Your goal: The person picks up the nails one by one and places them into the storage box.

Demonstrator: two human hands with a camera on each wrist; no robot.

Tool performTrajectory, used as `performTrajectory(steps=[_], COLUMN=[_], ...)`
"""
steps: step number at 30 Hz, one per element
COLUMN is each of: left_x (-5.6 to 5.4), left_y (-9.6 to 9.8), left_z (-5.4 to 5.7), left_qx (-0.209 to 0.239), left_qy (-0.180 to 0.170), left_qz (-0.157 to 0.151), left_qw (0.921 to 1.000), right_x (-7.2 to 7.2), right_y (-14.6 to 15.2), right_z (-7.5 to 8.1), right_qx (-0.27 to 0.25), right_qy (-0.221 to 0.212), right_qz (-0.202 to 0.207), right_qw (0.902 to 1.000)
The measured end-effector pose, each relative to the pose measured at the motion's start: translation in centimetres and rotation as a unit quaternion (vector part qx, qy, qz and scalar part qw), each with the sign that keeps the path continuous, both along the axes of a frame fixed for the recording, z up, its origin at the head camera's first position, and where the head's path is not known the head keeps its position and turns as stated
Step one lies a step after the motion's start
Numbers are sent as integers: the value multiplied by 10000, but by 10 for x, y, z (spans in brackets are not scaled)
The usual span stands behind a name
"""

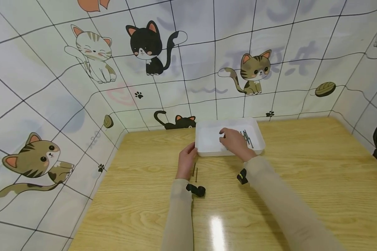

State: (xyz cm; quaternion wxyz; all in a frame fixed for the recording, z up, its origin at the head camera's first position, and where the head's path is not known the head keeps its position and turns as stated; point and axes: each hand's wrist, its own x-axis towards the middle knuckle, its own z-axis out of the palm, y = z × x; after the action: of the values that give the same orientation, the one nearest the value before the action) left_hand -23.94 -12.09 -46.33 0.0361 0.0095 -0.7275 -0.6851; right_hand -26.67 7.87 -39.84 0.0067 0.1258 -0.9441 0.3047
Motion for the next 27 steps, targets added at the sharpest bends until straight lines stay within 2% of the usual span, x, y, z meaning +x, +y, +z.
performTrajectory(steps=[1,5,12,16,22,27], left_x=[2,-1,-12,-14,-14,-13], left_y=[0,-1,-3,-3,-3,-3], left_z=[4,1,-15,-19,-20,-21], left_qx=[11,125,268,164,133,136], left_qy=[0,-52,-155,-72,10,-23], left_qz=[-25,-40,53,119,134,97], left_qw=[10000,9999,9995,9998,9998,9999], right_x=[2,10,25,35,46,52], right_y=[-2,-8,-18,-24,-34,-43], right_z=[0,-4,-8,-12,-22,-32], right_qx=[-60,-263,-632,-762,-449,-149], right_qy=[23,149,216,157,-222,-473], right_qz=[1,-3,-44,27,368,486], right_qw=[10000,9995,9978,9970,9981,9976])
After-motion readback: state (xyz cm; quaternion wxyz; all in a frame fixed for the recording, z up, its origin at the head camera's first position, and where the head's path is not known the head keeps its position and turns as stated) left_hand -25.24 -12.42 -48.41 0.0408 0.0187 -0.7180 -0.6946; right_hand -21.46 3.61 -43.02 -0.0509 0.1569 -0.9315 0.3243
